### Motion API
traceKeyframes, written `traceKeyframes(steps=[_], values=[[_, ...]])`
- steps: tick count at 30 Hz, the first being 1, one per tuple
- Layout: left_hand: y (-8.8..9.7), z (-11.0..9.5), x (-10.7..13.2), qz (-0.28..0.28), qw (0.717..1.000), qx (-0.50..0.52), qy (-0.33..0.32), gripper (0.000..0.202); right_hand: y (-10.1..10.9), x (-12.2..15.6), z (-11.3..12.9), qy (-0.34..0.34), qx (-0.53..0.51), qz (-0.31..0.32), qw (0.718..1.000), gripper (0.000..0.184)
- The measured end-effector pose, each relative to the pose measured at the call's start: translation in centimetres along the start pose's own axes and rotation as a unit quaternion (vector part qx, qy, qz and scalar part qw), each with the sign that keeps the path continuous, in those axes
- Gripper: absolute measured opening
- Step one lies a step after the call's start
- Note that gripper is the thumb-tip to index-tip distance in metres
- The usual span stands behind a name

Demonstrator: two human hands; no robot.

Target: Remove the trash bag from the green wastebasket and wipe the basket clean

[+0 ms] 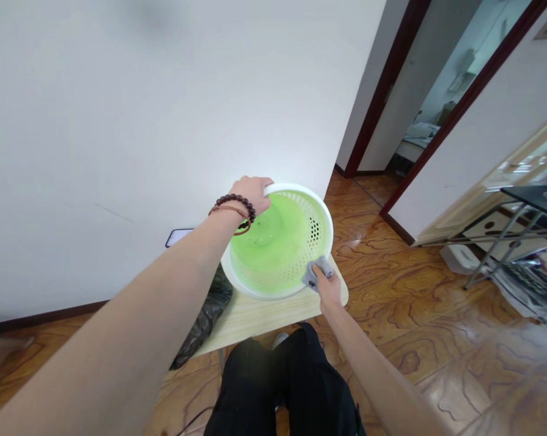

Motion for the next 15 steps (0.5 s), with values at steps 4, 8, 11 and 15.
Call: traceKeyframes(steps=[4, 8, 11, 15], values=[[0.0, 0.0, 1.7, -0.018, 0.999, -0.002, 0.027, 0.037, 0.0, -0.7, -0.1, -0.087, 0.053, 0.058, 0.993, 0.034], [0.2, 0.8, 3.2, -0.024, 0.996, -0.008, 0.081, 0.036, -0.2, -1.1, 1.4, -0.002, 0.18, 0.045, 0.983, 0.03], [0.2, 2.1, 3.1, 0.019, 0.99, -0.003, 0.136, 0.042, 0.5, -2.1, 5.1, 0.125, 0.3, -0.043, 0.945, 0.029], [0.2, 3.0, 2.4, 0.009, 0.99, 0.043, 0.136, 0.054, 0.6, -3.3, 8.1, 0.172, 0.323, -0.059, 0.929, 0.031]])
Point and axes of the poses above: each hand's wrist, its own x-axis away from the middle knuckle, its own y-axis out of the back of the hand, z = x × y, the point moved 6 cm from there along -x, towards the middle knuckle, and after that the axes turned 12 degrees about -y, right-handed, at the moved point
